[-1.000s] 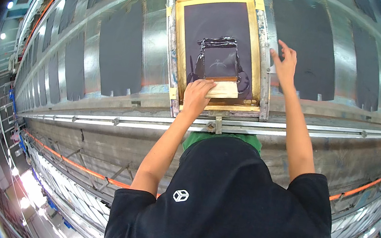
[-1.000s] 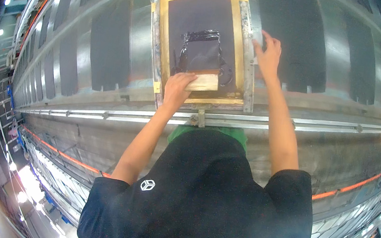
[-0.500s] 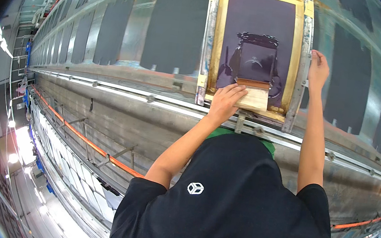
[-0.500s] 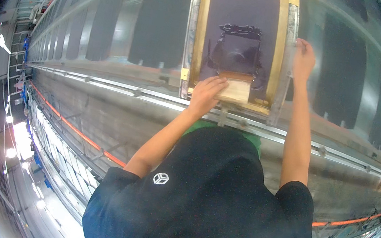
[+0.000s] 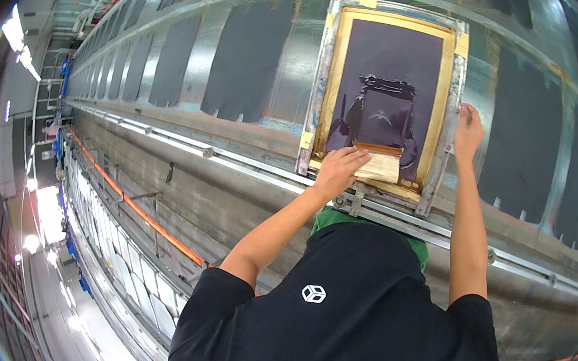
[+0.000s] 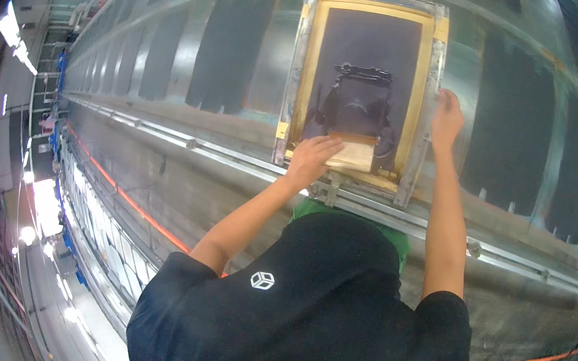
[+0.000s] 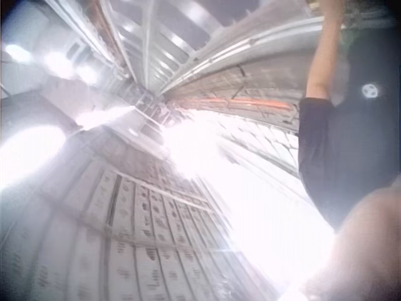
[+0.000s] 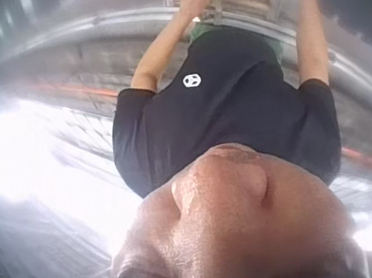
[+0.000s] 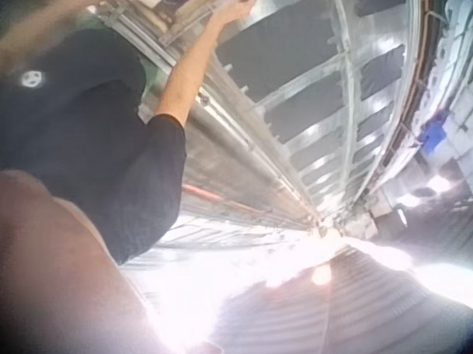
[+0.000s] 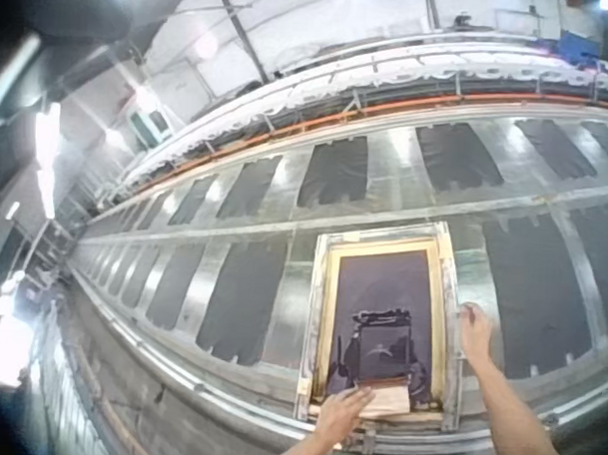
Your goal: The person carries a screen printing frame to a conveyor line and uses a squeegee to spread purple ink across the mesh. They repeatedly pull the squeegee over the same area of the frame while walking along the line, then lift the frame and move to another section to continue the same spreading action.
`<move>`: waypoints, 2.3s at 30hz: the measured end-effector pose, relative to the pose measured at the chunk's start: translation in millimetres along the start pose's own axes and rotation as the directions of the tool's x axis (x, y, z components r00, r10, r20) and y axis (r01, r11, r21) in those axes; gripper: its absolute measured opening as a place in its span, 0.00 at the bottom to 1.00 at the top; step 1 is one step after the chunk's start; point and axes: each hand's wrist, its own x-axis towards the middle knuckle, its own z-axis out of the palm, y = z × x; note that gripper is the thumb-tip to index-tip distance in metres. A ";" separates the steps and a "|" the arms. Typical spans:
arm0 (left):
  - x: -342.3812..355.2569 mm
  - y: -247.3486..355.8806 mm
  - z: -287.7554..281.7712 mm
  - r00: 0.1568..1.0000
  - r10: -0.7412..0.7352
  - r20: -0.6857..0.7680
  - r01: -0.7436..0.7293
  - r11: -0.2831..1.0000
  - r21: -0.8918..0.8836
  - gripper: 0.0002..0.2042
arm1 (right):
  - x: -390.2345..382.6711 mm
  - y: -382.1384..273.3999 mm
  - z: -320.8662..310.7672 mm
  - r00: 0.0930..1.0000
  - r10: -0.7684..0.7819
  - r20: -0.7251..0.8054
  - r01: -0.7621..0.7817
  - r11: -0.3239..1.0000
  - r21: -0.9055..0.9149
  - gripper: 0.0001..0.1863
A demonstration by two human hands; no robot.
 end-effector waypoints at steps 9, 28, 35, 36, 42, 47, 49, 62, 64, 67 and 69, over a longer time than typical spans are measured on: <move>-44.1 -5.1 -15.5 0.996 0.060 0.073 -0.057 0.998 -0.042 0.37 | -0.9 -5.9 5.6 1.000 -0.024 0.001 0.024 0.996 -0.086 0.17; 118.3 -58.9 -17.9 0.999 -0.044 0.031 0.046 0.996 -0.082 0.19 | -84.6 -83.2 25.0 0.724 -0.459 0.514 0.637 0.732 -0.244 0.22; 66.8 -40.6 -20.7 1.000 0.028 -0.008 -0.029 0.993 -0.118 0.20 | -139.6 -86.9 -1.6 0.736 -0.394 0.550 0.598 0.759 -0.257 0.24; 81.3 -46.9 -23.8 0.999 0.034 -0.027 -0.036 0.993 -0.113 0.20 | -125.7 -89.7 3.4 0.729 -0.431 0.531 0.623 0.739 -0.256 0.24; 162.8 -68.8 -35.1 0.999 -0.021 -0.035 0.015 0.989 -0.146 0.15 | -50.7 -98.9 33.8 0.732 -0.490 0.473 0.649 0.713 -0.266 0.19; 104.0 -55.0 -18.8 0.999 0.035 0.039 -0.032 0.996 -0.079 0.17 | -113.0 -67.1 16.2 0.746 -0.447 0.493 0.605 0.764 -0.223 0.21; 70.0 -42.2 -16.5 0.996 0.066 0.054 -0.065 0.998 -0.025 0.18 | -145.5 -63.0 2.4 0.735 -0.427 0.528 0.604 0.765 -0.222 0.23; 17.7 -28.5 -7.7 0.998 0.058 0.017 -0.057 0.997 -0.056 0.28 | 13.9 21.3 -0.2 0.981 0.113 0.159 -0.104 0.993 -0.061 0.17; 11.6 -25.1 -10.2 0.998 0.058 -0.009 -0.059 0.995 -0.082 0.30 | 19.7 14.7 7.9 0.993 0.036 0.111 -0.035 0.999 -0.010 0.17; 3.0 -20.2 -20.7 0.998 0.050 -0.028 -0.053 0.993 -0.103 0.30 | 17.7 -12.7 -2.5 0.999 -0.038 -0.005 0.037 0.996 -0.086 0.16; -8.4 -25.3 -31.8 0.999 0.010 -0.052 -0.017 0.992 -0.127 0.31 | 0.6 -60.0 -8.3 1.000 -0.010 -0.001 0.010 0.994 -0.113 0.15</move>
